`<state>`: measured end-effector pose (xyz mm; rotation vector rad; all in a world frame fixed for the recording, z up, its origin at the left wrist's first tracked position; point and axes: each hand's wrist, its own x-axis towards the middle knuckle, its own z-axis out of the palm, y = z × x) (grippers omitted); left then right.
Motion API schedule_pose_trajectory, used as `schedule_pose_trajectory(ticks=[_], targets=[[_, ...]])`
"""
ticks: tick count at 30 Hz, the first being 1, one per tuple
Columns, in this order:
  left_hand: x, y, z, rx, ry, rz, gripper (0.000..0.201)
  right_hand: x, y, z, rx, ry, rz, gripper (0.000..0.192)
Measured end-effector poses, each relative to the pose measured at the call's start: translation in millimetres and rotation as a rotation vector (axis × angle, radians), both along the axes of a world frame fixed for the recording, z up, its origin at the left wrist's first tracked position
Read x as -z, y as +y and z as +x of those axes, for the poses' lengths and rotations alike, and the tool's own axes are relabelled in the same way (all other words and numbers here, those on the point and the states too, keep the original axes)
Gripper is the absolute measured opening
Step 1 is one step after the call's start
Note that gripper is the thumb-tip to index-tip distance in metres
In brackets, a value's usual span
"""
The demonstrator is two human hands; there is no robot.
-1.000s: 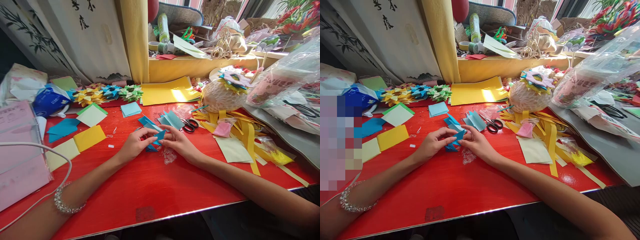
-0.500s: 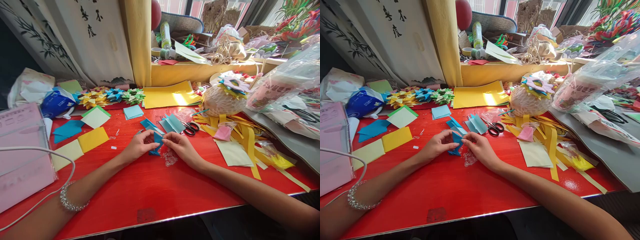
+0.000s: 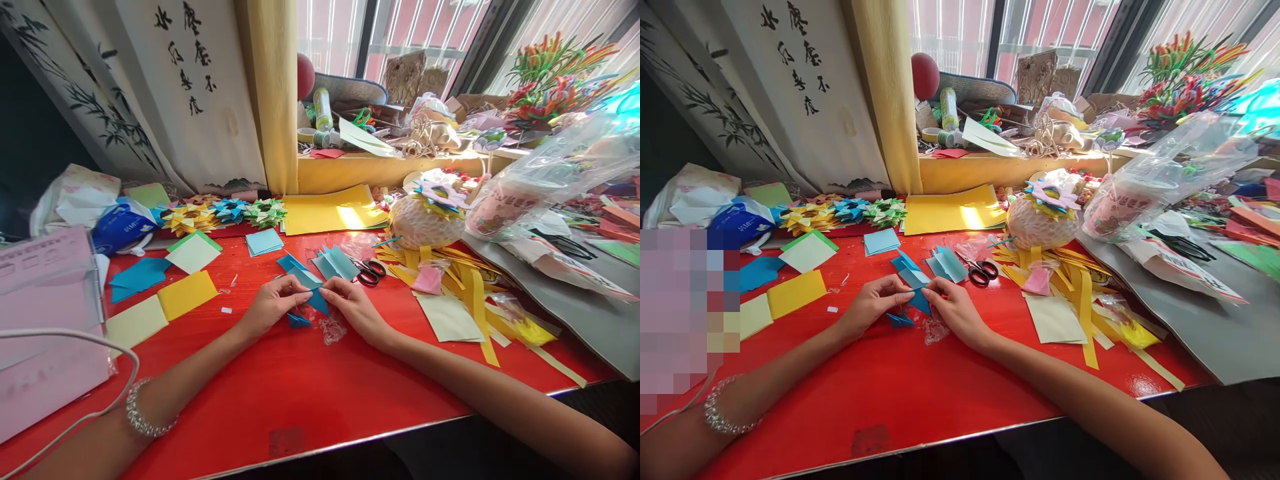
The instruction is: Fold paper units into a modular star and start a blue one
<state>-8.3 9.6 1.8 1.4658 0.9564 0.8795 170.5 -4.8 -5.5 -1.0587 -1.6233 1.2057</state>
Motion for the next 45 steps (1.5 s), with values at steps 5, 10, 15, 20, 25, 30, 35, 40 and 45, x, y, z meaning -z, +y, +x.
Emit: schedule_pose_trajectory(ticks=[5, 10, 15, 20, 25, 30, 35, 40, 45], targets=[[1.4, 0.5, -1.3, -0.041, 0.015, 0.033, 0.021, 1.9, 4.0, -2.8, 0.004, 0.021, 0.021, 0.023], [1.2, 1.8, -0.6, -0.084, 0.009, 0.038, 0.023, 0.2, 7.3, -0.8, -0.070, 0.049, -0.085, 0.021], [0.9, 0.6, -0.6, -0.075, 0.149, 0.129, 0.026, 2.1, 10.7, 4.9, -0.190, 0.053, -0.132, 0.023], [-5.2, -2.7, -0.3, -0.013, 0.252, 0.254, 0.024, -0.8, 7.4, 5.5, -0.232, -0.121, 0.016, 0.022], [-7.6, -4.3, -1.4, -0.021, 0.224, 0.173, 0.022, -3.7, 4.7, 5.6, -0.219, -0.274, 0.181, 0.020], [-4.9, -2.3, -0.8, -0.069, 0.218, 0.146, 0.026, 1.6, 8.5, 6.4, -0.222, -0.130, 0.045, 0.019], [-3.2, -2.1, 0.4, -0.096, 0.135, 0.156, 0.029, 7.7, 14.5, 6.0, -0.128, 0.038, -0.051, 0.024], [-4.5, -2.8, -0.1, -0.101, 0.078, 0.118, 0.023, 8.5, 15.9, 6.2, -0.072, 0.091, -0.061, 0.026], [-7.4, -2.3, 0.8, -0.102, 0.026, 0.052, 0.023, 3.5, 15.4, 6.9, -0.066, 0.211, -0.072, 0.023]])
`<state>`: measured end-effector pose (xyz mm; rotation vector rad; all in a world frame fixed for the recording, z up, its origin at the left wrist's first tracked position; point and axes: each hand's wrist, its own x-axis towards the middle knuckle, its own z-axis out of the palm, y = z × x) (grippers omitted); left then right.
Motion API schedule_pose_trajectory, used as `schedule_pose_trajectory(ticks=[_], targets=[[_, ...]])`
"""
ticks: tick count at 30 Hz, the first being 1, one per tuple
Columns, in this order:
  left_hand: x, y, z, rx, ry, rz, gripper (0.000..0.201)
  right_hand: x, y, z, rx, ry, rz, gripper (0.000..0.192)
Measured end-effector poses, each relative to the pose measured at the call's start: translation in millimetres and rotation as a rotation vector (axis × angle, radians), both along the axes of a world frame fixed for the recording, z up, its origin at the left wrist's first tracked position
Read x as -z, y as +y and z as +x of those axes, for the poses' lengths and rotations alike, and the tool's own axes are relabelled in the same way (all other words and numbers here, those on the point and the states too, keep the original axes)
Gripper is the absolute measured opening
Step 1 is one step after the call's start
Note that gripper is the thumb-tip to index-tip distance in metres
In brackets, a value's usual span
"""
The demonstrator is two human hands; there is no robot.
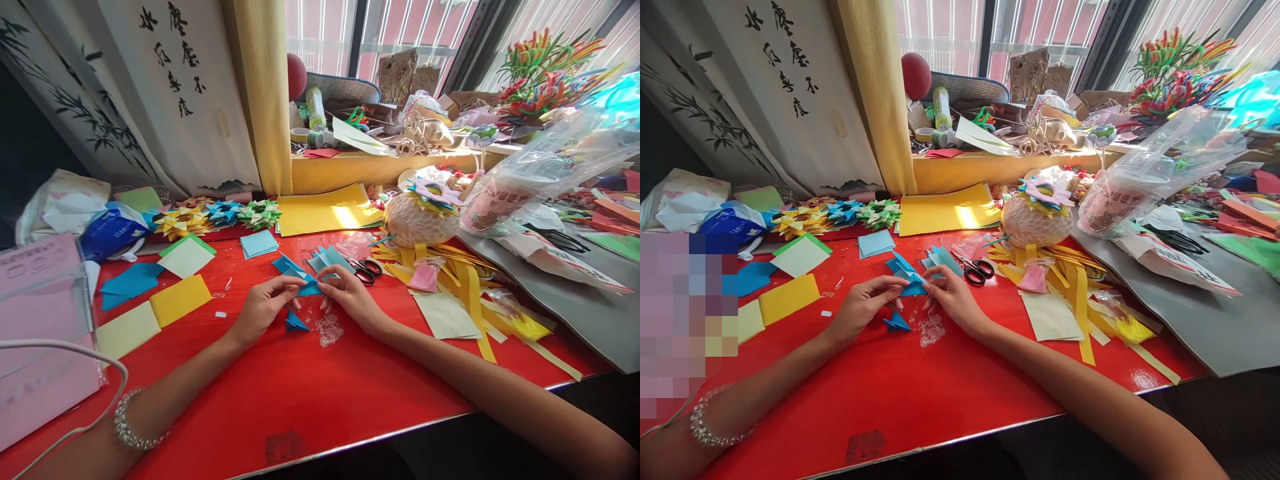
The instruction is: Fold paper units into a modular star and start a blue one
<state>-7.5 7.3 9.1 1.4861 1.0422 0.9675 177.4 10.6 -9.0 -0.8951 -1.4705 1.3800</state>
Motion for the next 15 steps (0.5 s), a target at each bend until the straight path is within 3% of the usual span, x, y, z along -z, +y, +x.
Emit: schedule_pose_trajectory(ticks=[7, 15], targets=[[-2.2, 1.7, -0.9, -0.008, -0.079, -0.135, 0.024, -7.0, -1.7, -0.3, -0.001, 0.044, -0.031, 0.017], [-2.3, 0.8, -3.3, 0.097, -0.076, -0.085, 0.021, -6.5, -2.8, 0.2, 0.058, -0.002, -0.062, 0.019]])
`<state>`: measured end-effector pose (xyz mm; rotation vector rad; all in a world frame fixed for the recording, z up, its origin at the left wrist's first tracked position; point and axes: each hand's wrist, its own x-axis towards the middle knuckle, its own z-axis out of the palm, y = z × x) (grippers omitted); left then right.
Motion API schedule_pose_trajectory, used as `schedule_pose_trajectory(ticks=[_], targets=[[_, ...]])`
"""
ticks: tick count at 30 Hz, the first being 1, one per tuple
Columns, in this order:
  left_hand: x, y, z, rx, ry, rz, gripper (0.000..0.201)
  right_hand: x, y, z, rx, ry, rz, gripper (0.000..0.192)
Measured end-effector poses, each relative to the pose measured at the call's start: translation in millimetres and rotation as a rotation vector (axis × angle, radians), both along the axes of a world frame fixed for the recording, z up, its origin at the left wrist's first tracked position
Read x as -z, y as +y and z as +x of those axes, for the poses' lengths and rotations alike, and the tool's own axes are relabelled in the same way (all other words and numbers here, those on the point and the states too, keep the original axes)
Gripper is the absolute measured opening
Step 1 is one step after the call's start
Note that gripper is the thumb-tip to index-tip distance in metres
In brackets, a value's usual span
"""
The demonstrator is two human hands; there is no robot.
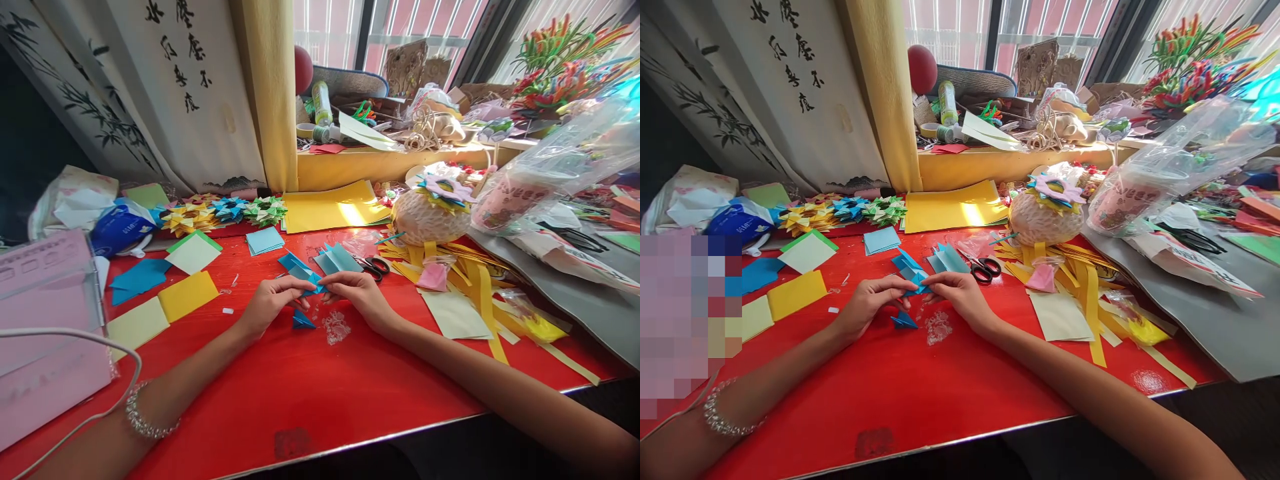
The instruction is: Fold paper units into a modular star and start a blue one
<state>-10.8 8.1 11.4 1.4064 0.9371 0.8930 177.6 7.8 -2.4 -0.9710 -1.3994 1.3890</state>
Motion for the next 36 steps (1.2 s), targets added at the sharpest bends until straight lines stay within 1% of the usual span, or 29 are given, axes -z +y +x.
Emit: schedule_pose_trajectory(ticks=[3, 8, 12, 15, 17, 19, 21, 25, 28, 30, 33, 36], targets=[[-1.0, -1.7, 0.9, 0.033, 0.040, 0.036, 0.021, 0.9, -0.1, 0.1, 0.010, -0.007, 0.020, 0.020], [2.1, -0.7, 2.5, -0.021, 0.061, 0.093, 0.026, 2.2, 0.2, -0.3, -0.017, 0.000, 0.010, 0.018], [4.6, 0.4, 2.8, -0.023, 0.070, 0.152, 0.028, 0.1, -1.2, -2.6, -0.059, 0.058, 0.008, 0.015], [5.3, 0.2, 3.3, -0.046, 0.061, 0.168, 0.026, -1.2, -2.2, -4.4, -0.085, 0.109, -0.019, 0.023], [6.0, 0.2, 3.4, -0.062, 0.082, 0.186, 0.026, -0.7, -2.2, -4.9, -0.106, 0.096, -0.047, 0.027], [7.0, 0.7, 3.4, -0.061, 0.131, 0.212, 0.029, 1.0, -1.9, -5.0, -0.132, 0.059, -0.069, 0.023], [7.8, 1.4, 3.5, -0.029, 0.180, 0.224, 0.034, 2.9, -1.3, -4.8, -0.153, 0.040, -0.079, 0.021], [7.5, 2.5, 4.1, 0.027, 0.209, 0.204, 0.037, 3.8, 0.3, -4.5, -0.119, 0.052, -0.079, 0.021], [7.3, 1.9, 4.5, 0.028, 0.143, 0.157, 0.039, 1.6, 1.7, -4.1, -0.083, 0.069, -0.081, 0.020], [8.1, 1.2, 4.5, 0.057, 0.102, 0.095, 0.042, -0.3, 1.9, -3.8, -0.112, 0.066, -0.083, 0.019], [9.5, 0.1, 4.5, 0.107, 0.085, 0.034, 0.035, -2.4, 0.4, -3.8, -0.158, 0.048, -0.083, 0.018], [9.1, -1.0, 4.5, 0.129, 0.094, 0.021, 0.027, -2.9, -2.1, -3.9, -0.181, 0.003, -0.065, 0.018]])
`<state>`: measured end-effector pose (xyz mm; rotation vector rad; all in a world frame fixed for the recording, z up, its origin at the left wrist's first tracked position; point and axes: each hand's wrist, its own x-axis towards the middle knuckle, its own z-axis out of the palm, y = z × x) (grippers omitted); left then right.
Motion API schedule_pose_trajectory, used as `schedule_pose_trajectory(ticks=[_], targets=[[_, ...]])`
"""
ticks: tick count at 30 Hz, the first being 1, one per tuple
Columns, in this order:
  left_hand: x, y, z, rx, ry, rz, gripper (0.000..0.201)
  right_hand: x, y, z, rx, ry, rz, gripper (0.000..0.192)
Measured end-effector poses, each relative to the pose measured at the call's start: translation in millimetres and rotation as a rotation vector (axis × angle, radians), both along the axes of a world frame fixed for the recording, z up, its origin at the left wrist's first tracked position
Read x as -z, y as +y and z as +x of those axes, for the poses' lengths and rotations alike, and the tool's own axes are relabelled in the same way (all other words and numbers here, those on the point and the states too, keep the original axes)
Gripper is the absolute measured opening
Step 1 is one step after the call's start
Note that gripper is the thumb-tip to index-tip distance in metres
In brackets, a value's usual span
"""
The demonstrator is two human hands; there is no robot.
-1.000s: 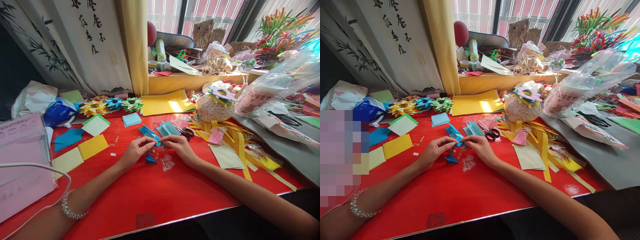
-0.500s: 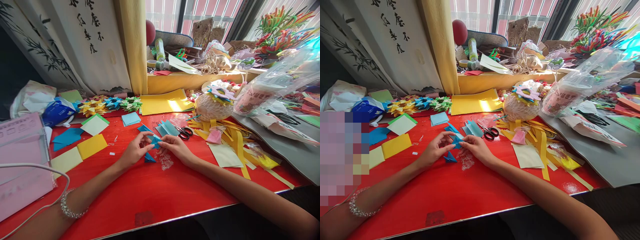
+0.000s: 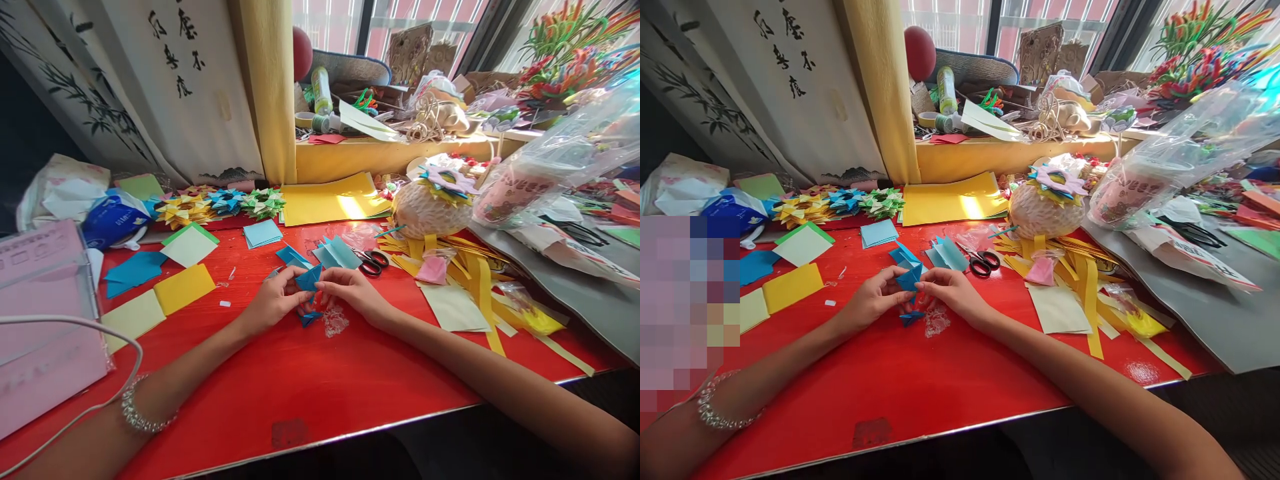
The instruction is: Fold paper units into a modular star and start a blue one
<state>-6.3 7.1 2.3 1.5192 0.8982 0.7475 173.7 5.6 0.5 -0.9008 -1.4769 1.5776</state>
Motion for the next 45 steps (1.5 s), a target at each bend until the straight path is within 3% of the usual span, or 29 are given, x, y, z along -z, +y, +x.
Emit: schedule_pose_trajectory(ticks=[4, 11, 16, 22, 24, 27, 29, 31, 45], targets=[[-3.4, -1.2, -0.1, 0.006, -0.001, 0.008, 0.027, 0.0, -1.6, 0.1, 0.003, -0.065, 0.066, 0.020], [-4.4, 0.5, -1.4, -0.129, 0.127, 0.209, 0.024, 3.2, -2.9, -2.6, -0.042, -0.075, 0.066, 0.021], [-3.5, 1.1, -0.9, -0.144, 0.048, 0.154, 0.023, 5.2, -3.5, -2.3, -0.048, -0.146, 0.142, 0.023], [-2.6, 0.2, -2.2, -0.133, 0.135, 0.192, 0.030, -0.7, -7.5, 0.0, -0.020, -0.200, 0.203, 0.027], [-3.4, -1.6, -2.2, -0.194, 0.178, 0.318, 0.025, -1.8, -7.2, 0.6, -0.004, -0.195, 0.177, 0.027], [-4.2, -3.6, -2.3, -0.251, 0.266, 0.672, 0.029, -1.6, -5.4, 1.5, 0.030, -0.172, 0.120, 0.027], [-3.2, -3.5, -2.6, -0.166, 0.328, 0.886, 0.032, -0.9, -4.7, 1.8, 0.044, -0.141, 0.085, 0.025], [-1.5, -2.5, -3.2, -0.081, 0.362, 0.985, 0.031, -0.3, -5.1, 1.6, 0.043, -0.105, 0.061, 0.024], [-6.2, -3.1, -2.9, -0.052, 0.209, 0.610, 0.024, -3.6, -8.2, 2.9, -0.009, -0.155, 0.288, 0.025]])
